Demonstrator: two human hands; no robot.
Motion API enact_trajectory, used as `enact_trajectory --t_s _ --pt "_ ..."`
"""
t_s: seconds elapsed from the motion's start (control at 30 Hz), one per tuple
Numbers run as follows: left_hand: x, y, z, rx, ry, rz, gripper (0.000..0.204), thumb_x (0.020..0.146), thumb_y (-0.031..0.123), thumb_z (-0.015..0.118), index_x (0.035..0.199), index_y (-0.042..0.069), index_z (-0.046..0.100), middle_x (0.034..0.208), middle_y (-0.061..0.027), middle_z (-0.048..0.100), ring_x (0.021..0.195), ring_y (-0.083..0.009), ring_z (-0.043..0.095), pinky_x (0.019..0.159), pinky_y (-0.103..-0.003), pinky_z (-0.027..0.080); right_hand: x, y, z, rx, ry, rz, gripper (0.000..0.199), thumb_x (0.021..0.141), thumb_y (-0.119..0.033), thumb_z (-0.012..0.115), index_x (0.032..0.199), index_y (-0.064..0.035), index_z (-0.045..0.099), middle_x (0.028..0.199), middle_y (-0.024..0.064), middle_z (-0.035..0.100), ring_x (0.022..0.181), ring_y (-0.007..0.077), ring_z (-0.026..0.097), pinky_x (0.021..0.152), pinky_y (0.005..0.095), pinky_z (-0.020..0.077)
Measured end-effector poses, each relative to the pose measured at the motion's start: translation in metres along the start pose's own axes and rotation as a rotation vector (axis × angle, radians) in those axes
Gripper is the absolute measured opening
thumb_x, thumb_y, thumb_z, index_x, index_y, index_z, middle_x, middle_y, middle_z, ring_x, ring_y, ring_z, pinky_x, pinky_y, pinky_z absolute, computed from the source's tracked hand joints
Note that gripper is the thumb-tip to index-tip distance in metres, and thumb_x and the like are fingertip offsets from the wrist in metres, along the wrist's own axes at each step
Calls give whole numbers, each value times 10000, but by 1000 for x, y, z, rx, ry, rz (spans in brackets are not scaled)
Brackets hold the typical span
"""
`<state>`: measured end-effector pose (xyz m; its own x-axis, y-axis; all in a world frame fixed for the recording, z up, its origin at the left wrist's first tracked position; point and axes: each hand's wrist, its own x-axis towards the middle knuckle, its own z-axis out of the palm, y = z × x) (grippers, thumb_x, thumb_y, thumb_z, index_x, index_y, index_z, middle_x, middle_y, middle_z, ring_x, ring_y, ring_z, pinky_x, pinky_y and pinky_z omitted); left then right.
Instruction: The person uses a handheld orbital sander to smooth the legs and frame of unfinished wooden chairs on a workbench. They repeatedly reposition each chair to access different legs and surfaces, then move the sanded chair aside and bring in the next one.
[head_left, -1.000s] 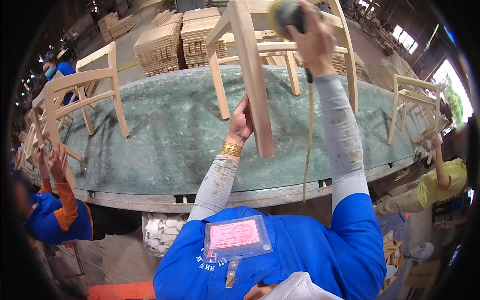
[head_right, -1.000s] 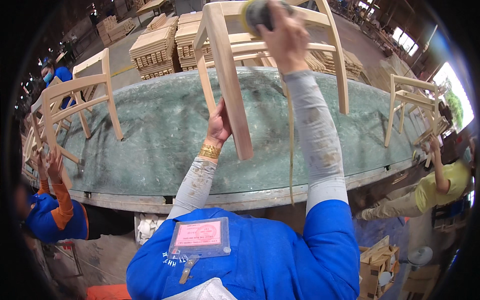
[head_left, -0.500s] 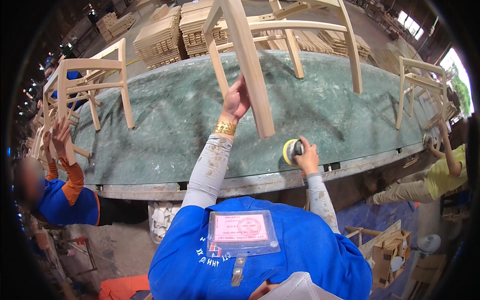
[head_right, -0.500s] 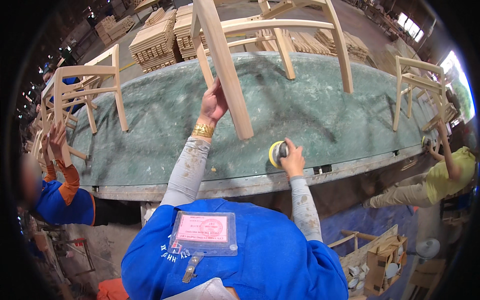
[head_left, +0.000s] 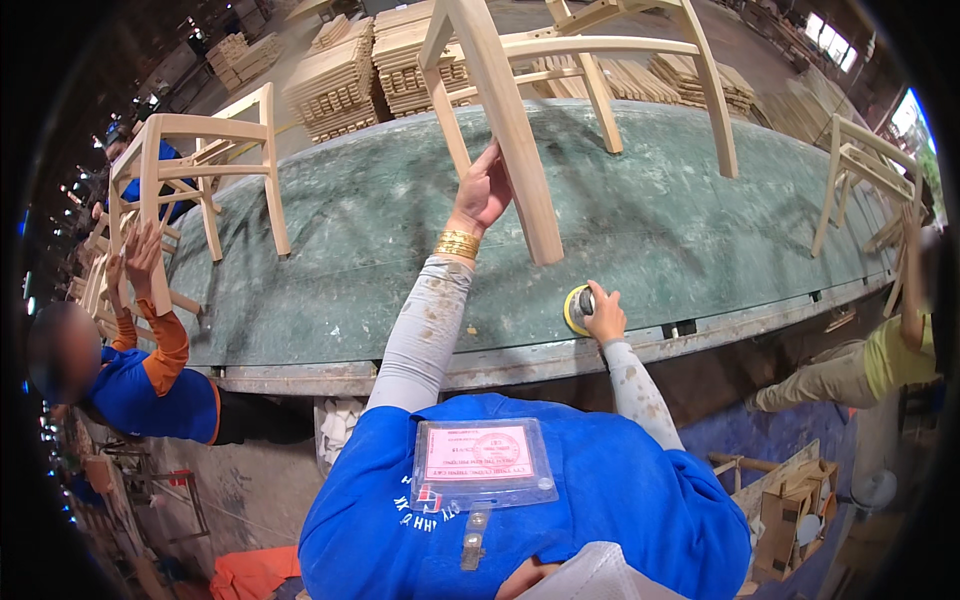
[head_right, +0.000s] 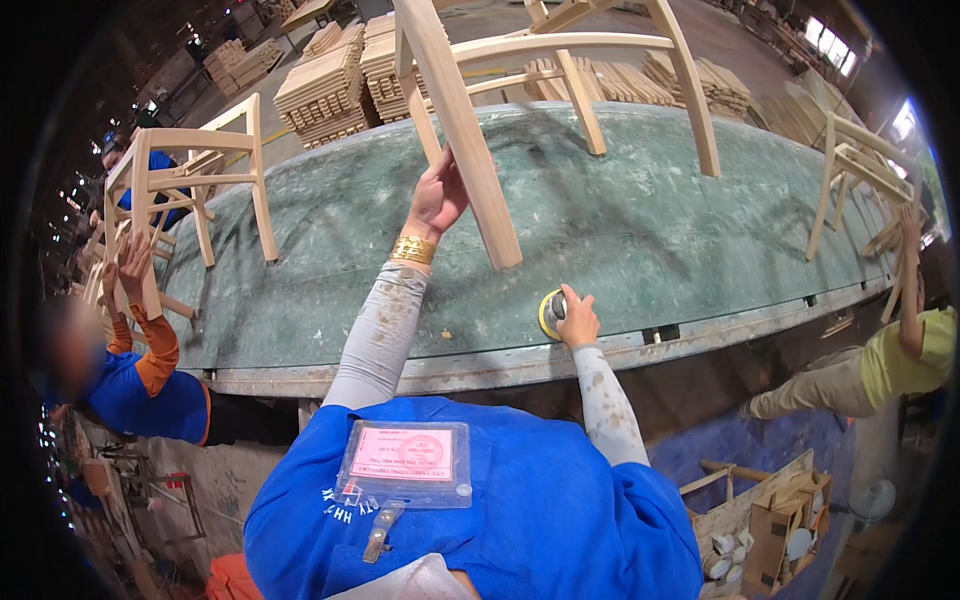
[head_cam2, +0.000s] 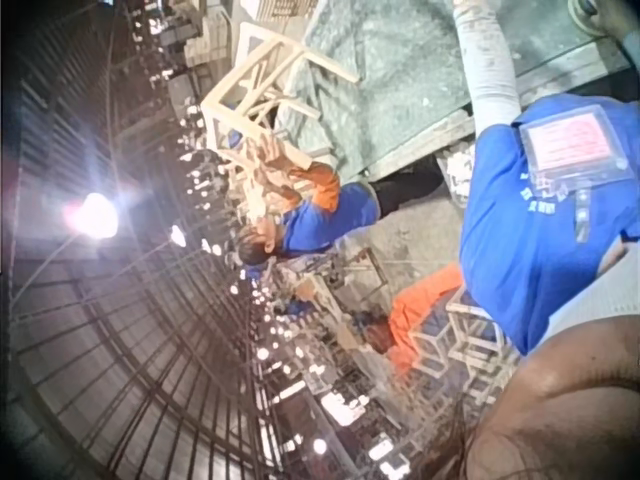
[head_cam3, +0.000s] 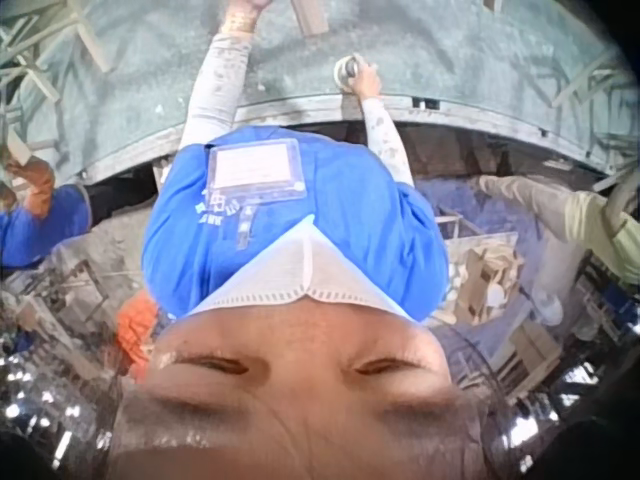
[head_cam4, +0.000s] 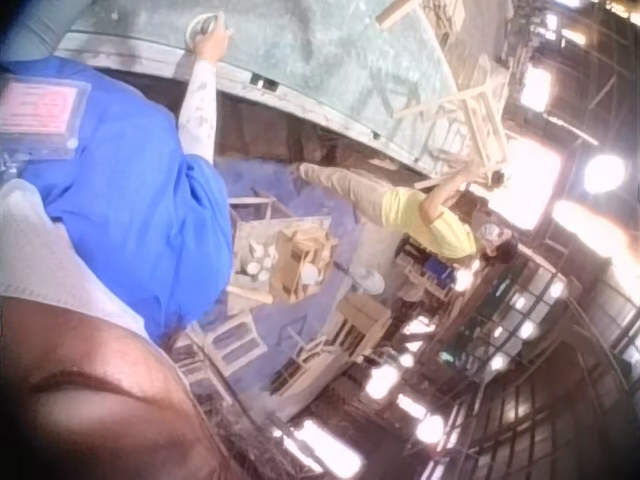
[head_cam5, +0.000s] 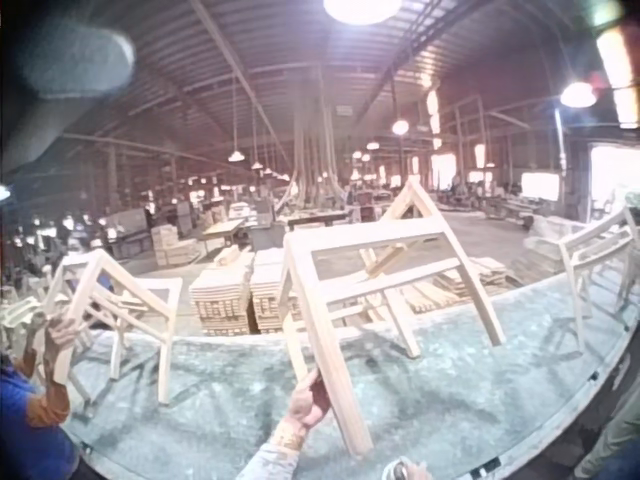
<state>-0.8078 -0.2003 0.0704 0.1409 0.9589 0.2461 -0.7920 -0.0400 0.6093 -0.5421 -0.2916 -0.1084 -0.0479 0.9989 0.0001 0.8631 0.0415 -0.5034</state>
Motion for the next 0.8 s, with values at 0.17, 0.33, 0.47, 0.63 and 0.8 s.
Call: enact_trajectory --t_s 0.17,0.33,0.47,0.63,0.8 --pt "7 18 -7 310 34 -74 407 961 353 491 1188 18 539 1070 -66 613 966 -173 586 829 -358 482 -35 -48 -76 297 342 -197 708 652 -46 718 1279 -287 494 1106 171 466 946 383 580 773 439 500" --pt "14 33 -3 379 45 -96 387 979 393 424 1134 70 571 996 -23 648 909 -144 625 799 -348 513 -60 -136 -128 318 462 -489 707 634 -3 713 1257 -283 530 1121 177 453 951 377 572 751 419 507" --pt "13 28 -2 308 7 -87 458 920 403 552 1164 16 543 1053 -62 618 919 -158 623 783 -345 540 -71 -143 -105 198 381 -424 669 675 -45 748 1271 -242 516 1127 208 469 1022 380 526 757 411 492" --pt "7 20 -3 328 4 -71 489 917 399 561 1188 -7 526 1076 -68 611 946 -164 611 804 -352 533 -70 -152 -107 160 413 -441 677 673 -32 732 1272 -257 511 1114 207 472 994 387 534 752 415 498" --pt "0 14 0 331 6 -105 512 916 382 570 1228 -19 507 1094 -72 607 945 -170 612 825 -354 524 -85 -141 -99 105 401 -399 714 642 15 683 1270 -283 515 1156 204 421 955 395 556 735 428 502"
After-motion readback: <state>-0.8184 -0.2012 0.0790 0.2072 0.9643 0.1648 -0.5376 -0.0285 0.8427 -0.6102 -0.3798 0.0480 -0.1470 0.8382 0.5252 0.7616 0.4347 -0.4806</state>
